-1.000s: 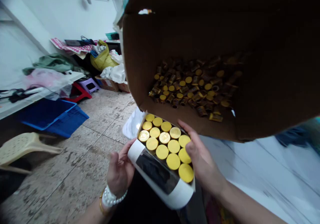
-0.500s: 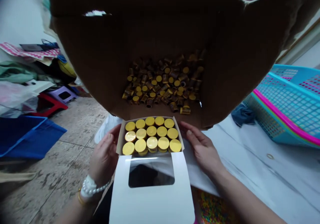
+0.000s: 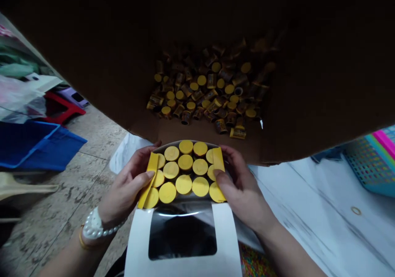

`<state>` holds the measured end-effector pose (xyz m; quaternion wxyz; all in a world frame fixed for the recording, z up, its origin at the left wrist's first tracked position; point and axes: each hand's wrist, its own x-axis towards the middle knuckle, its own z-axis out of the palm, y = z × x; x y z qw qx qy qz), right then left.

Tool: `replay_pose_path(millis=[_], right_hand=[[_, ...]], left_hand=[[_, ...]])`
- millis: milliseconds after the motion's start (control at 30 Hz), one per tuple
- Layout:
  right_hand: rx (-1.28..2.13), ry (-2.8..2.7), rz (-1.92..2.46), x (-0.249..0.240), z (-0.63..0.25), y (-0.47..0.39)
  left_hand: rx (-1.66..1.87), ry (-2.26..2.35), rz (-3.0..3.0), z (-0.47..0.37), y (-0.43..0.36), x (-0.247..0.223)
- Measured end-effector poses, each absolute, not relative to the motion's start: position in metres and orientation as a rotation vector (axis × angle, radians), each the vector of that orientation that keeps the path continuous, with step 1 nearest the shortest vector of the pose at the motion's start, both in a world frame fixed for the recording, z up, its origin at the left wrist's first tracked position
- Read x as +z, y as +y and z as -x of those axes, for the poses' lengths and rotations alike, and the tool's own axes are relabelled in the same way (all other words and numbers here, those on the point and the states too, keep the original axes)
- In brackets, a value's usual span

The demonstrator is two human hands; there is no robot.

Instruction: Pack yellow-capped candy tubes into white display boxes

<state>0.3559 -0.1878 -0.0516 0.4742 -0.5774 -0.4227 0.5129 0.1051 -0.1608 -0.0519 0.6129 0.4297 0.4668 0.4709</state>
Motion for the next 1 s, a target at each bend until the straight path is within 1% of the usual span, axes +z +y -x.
replay_pose_path(millis=[67,233,400,500,600,667,733,833,933,1000], right_hand=[[1.238,-1.095,1.468,-0.049,-0.358,-0.189],[1.209,-1.301,1.527,-0.047,-0.365,-0.187],[0.937,-1.517,1.704,-0.048,-0.365,-0.188],[0.803,-1.68,1.68,-0.045,-0.365,-0.188],[0.607,-1.962,1.586,-0.037,-0.365,-0.182],[0.462,-2.158,1.472,-0.033,-0.364,-0.176],[0.388,-2.301,1.367,-0.03,-0.364,-0.171],[0.327,-2.387,1.276,-0.031,-0.366,-0.168],[0.227,-2.341,1.218,-0.033,-0.367,-0.168],[0.222,-2.307,1.193,-0.032,-0.367,-0.168]], left_hand=[[1.108,1.115,-0.978,-0.105,-0.163,-0.051],[1.107,0.977,-0.897,-0.11,-0.17,-0.049],[1.084,1.02,-0.961,-0.114,-0.166,-0.052],[1.13,1.067,-1.221,-0.108,-0.16,-0.052],[1.135,1.098,-1.743,-0.1,-0.15,-0.044],[1.012,1.0,-2.107,-0.096,-0.141,-0.035],[0.849,0.863,-2.357,-0.095,-0.133,-0.028],[0.697,0.705,-2.518,-0.094,-0.124,-0.023],[0.731,0.604,-2.535,-0.093,-0.12,-0.025],[0.765,0.583,-2.536,-0.092,-0.119,-0.026]])
